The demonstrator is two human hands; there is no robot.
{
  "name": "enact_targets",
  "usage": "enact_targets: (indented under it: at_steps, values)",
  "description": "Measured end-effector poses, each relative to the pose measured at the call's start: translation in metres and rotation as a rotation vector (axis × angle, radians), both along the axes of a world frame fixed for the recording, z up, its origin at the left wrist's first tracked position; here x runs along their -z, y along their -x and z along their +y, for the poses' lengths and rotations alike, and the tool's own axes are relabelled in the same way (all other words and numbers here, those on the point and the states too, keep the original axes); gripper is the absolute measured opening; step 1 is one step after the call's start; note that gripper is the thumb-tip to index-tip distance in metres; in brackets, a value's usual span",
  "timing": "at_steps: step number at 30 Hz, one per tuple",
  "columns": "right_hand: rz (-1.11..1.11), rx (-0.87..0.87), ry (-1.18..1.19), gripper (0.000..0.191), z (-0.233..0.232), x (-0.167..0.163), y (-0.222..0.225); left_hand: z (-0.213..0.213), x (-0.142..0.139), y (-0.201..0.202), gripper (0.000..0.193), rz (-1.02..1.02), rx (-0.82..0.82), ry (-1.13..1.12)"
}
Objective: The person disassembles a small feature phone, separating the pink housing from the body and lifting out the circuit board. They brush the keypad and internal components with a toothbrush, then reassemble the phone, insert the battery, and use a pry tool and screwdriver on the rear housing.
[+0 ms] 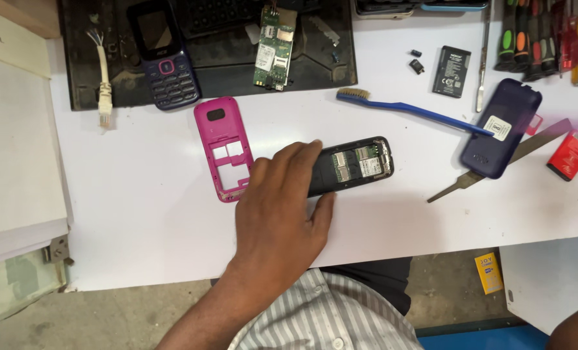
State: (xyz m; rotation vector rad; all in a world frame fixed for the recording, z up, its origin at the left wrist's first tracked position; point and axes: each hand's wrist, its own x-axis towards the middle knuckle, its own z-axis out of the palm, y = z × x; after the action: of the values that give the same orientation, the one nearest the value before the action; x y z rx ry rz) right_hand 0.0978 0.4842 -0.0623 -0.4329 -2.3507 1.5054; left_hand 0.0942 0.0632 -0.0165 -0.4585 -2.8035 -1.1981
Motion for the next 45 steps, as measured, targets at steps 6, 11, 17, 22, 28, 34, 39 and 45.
enact_targets:
  at_steps: [6,11,17,22,28,34,39,45]
  values:
    - [0.000,-0.347,0.009,0.020,-0.096,-0.059,-0.038,0.005,-0.002,0.000,0.063,0.110,0.021,0.024]
    - [0.020,-0.575,-0.334,0.028,-0.167,-0.103,-0.025,0.004,0.000,0.002,0.062,0.122,0.030,-0.010]
    - [0.033,-0.598,-0.556,0.022,-0.201,-0.127,-0.012,0.005,0.005,0.003,0.061,0.132,0.030,-0.009]
    - [0.032,-0.620,-0.617,0.022,-0.205,-0.132,-0.008,0.005,0.006,0.003,0.059,0.127,0.046,0.008]
    - [0.147,-0.694,-0.690,0.023,-0.208,-0.131,-0.002,0.005,0.008,0.003,0.061,0.143,0.057,-0.006]
    - [0.165,-0.818,-0.866,0.027,-0.213,-0.145,0.009,0.006,0.008,0.003,0.062,0.150,0.049,0.000]
    - [0.017,-0.856,-1.154,0.029,-0.222,-0.154,0.018,0.005,0.006,0.003,0.062,0.126,0.053,0.011]
    - [-0.265,-0.897,-1.429,0.044,-0.229,-0.155,0.025,0.005,0.006,0.003,0.061,0.125,0.051,0.006]
